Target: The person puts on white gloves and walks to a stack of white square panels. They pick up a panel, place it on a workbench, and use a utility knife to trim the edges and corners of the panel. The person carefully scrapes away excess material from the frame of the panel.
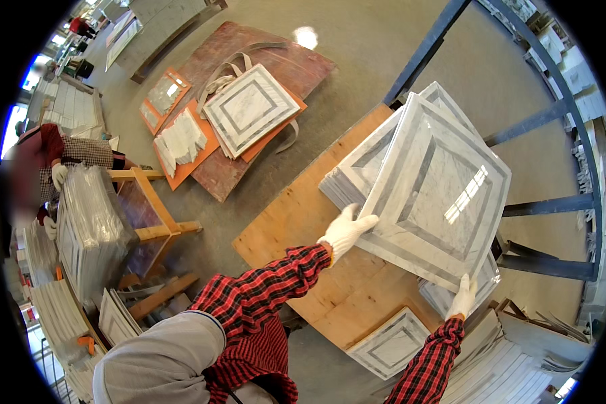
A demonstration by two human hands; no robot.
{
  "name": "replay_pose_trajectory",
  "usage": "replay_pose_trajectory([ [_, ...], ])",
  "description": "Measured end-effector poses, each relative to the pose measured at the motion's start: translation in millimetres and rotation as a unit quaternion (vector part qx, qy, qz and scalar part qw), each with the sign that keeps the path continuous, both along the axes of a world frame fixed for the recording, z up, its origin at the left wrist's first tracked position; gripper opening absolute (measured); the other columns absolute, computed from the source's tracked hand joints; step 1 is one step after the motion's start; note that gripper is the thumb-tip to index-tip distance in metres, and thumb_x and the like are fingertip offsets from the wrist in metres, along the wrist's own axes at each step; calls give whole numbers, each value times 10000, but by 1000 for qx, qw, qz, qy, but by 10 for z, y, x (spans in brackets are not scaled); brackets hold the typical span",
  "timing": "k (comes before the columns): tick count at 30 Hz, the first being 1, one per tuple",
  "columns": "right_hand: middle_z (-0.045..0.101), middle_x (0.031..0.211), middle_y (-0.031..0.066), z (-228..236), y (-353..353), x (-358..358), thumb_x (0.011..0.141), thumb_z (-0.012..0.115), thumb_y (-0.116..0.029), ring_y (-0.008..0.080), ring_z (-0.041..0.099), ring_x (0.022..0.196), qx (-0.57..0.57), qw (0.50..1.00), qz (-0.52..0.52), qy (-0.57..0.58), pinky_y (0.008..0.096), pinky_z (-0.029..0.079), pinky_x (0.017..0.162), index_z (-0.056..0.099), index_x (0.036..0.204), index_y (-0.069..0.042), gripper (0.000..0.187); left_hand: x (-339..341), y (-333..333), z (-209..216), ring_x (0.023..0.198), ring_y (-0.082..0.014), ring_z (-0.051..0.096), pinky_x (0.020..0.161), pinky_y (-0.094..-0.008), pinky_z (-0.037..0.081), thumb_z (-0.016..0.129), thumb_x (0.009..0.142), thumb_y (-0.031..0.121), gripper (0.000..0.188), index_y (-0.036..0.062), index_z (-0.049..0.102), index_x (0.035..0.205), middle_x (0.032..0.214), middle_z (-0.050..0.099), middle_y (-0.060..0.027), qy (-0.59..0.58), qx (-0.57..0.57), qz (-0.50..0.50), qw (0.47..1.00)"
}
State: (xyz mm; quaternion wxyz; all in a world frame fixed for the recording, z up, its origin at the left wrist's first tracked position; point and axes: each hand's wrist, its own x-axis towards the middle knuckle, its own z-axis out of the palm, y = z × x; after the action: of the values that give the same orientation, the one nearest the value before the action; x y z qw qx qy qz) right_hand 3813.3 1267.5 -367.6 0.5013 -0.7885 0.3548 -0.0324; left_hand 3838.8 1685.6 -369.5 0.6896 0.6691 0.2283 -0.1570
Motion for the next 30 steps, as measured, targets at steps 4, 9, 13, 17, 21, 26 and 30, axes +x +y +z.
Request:
replay_pose_trajectory([
  [4,535,1446,121,129,41,-45,1034,589,-348,235,490,1322,10,999,32,-19,370,333,1142,417,1516,-10,613,76,-120,251,1077,-194,627,968,-323,470,735,873,498,719,-39,575,1324,1190,679,-129,22,-97,9,995],
  [9,560,1408,107,47,52,-140,1024,605,-370,231,499,1298,2,999,8,-54,382,336,1136,463,1474,-16,590,10,-139,215,1024,-181,626,930,-322,472,736,869,501,681,-32,616,1275,1137,692,-120,14,-93,11,995],
  [13,595,1356,109,10,32,-47,1017,618,-375,235,536,1246,40,998,1,-52,395,374,1106,509,1424,1,565,52,-118,111,1005,-184,630,912,-324,479,736,872,505,671,-36,632,1255,1116,698,-119,-6,-92,-3,996],
  [17,620,1311,139,17,66,-45,1016,621,-369,249,577,1187,20,999,8,-50,389,421,1064,532,1392,32,557,69,-176,114,997,-148,599,910,-309,463,730,900,493,646,-25,631,1273,1119,688,-81,-18,-90,16,996],
  [21,584,1375,177,-177,109,-458,1005,639,-389,265,537,1253,-48,998,9,-45,382,404,1090,508,1407,62,618,-187,-6,159,1002,-153,609,916,-312,472,729,905,484,652,-30,626,1293,1152,690,-73,-17,-123,1,992],
  [26,562,1427,169,-68,946,-1391,1010,626,-347,276,532,1278,57,991,-82,-92,373,387,1105,486,1437,76,617,-978,455,60,1035,-159,608,929,-317,472,755,891,432,672,-23,584,1355,1192,674,-82,32,-160,34,986],
  [30,443,1564,122,-84,1283,-1906,1007,477,-623,303,422,1414,390,861,-217,-243,487,291,1186,420,1533,-53,778,-1452,615,-299,1106,-219,613,961,-386,488,693,957,415,554,19,598,1332,1276,652,-103,110,-351,187,911],
])
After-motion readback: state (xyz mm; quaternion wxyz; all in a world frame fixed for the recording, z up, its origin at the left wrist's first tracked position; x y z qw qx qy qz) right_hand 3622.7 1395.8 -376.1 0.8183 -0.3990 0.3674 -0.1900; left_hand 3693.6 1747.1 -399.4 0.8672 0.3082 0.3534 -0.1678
